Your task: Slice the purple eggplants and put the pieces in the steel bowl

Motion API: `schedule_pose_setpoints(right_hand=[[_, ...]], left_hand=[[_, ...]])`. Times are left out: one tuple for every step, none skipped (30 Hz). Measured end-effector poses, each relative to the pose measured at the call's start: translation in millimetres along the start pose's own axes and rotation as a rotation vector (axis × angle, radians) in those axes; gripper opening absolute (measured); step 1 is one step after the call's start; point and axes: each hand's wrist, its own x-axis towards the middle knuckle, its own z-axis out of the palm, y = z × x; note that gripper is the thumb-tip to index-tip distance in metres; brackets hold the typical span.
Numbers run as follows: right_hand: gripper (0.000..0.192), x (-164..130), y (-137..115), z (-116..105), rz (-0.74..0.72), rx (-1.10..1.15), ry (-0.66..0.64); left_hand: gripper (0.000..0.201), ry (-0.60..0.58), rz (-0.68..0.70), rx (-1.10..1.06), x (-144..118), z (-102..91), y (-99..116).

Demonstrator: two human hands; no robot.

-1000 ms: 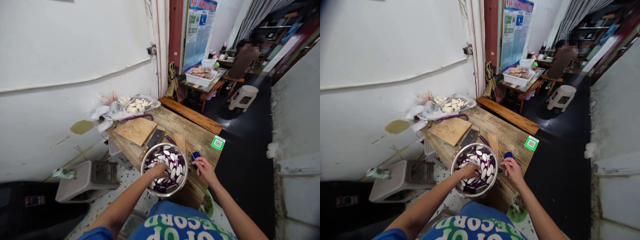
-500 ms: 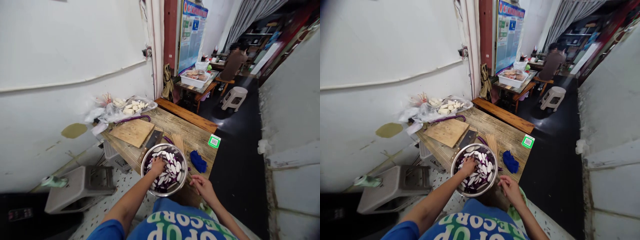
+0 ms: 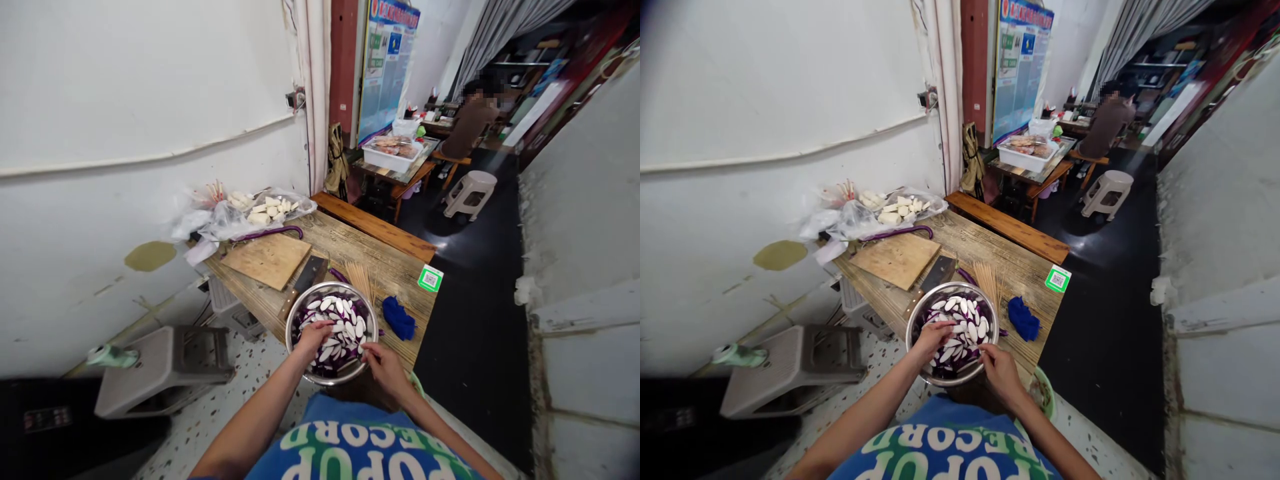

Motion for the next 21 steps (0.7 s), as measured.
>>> schedule_pose_setpoints(right_hand=[[0.033, 0, -4, 3, -0.032, -0.046, 0.008], [0.032, 0, -9, 5, -0.054, -0.082, 0.011], [0.032, 0, -13, 7, -0.066, -0.110, 0.009], [0.032, -1, -16, 9, -0.068, -0.130, 0.005], [0.032, -2, -19, 11, -0.064, -0.145, 0.001], [0.033, -3, -21, 13, -0.059, -0.155, -0.002], [0.033, -4, -22, 14, -0.054, -0.160, -0.003], [0.034, -4, -22, 15, -0.051, -0.159, 0.001], [0.034, -5, -22, 16, -0.051, -0.153, 0.009], [0.035, -5, -21, 16, -0.051, -0.149, 0.017], [0.035, -6, -20, 17, -0.051, -0.146, 0.027], [0.035, -6, -18, 18, -0.052, -0.147, 0.038], [0.035, -5, -17, 18, -0.053, -0.150, 0.046], [0.036, -5, -15, 19, -0.055, -0.153, 0.053], [0.036, -5, -14, 19, -0.058, -0.153, 0.058], [0.035, -4, -12, 20, -0.061, -0.150, 0.063], [0.035, -4, -11, 20, -0.064, -0.147, 0.066], [0.035, -3, -11, 21, -0.066, -0.146, 0.065], [0.034, -4, -10, 21, -0.063, -0.148, 0.063], [0.034, -4, -10, 21, -0.058, -0.154, 0.058], [0.034, -5, -10, 20, -0.050, -0.163, 0.051]], left_hand=[[0.028, -0.016, -0.034, -0.074, -5, 2.2, 0], [0.026, -0.030, -0.065, -0.161, -10, 4.3, 0], [0.024, -0.043, -0.098, -0.277, -15, 6.3, 1], [0.023, -0.058, -0.134, -0.420, -19, 8.0, 3], [0.023, -0.073, -0.176, -0.574, -22, 9.3, 5], [0.024, -0.087, -0.217, -0.724, -25, 10.4, 8], [0.025, -0.096, -0.254, -0.852, -27, 11.0, 12], [0.025, -0.100, -0.280, -0.939, -29, 11.4, 15], [0.023, -0.095, -0.293, -0.976, -30, 11.4, 19], [0.021, -0.081, -0.303, -0.998, -31, 11.3, 22], [0.019, -0.065, -0.311, -1.012, -32, 11.0, 24], [0.018, -0.053, -0.319, -1.020, -32, 10.8, 25], [0.016, -0.046, -0.327, -1.021, -32, 10.9, 25], [0.015, -0.044, -0.329, -1.006, -31, 11.2, 24], [0.014, -0.039, -0.312, -0.952, -30, 11.9, 23], [0.011, -0.029, -0.278, -0.865, -29, 12.8, 20], [0.008, -0.011, -0.233, -0.761, -27, 13.7, 17], [0.006, 0.016, -0.182, -0.655, -26, 14.5, 15], [0.006, 0.048, -0.129, -0.557, -24, 14.6, 12], [0.007, 0.076, -0.079, -0.479, -22, 13.7, 10], [0.011, 0.101, -0.035, -0.429, -21, 11.5, 9]])
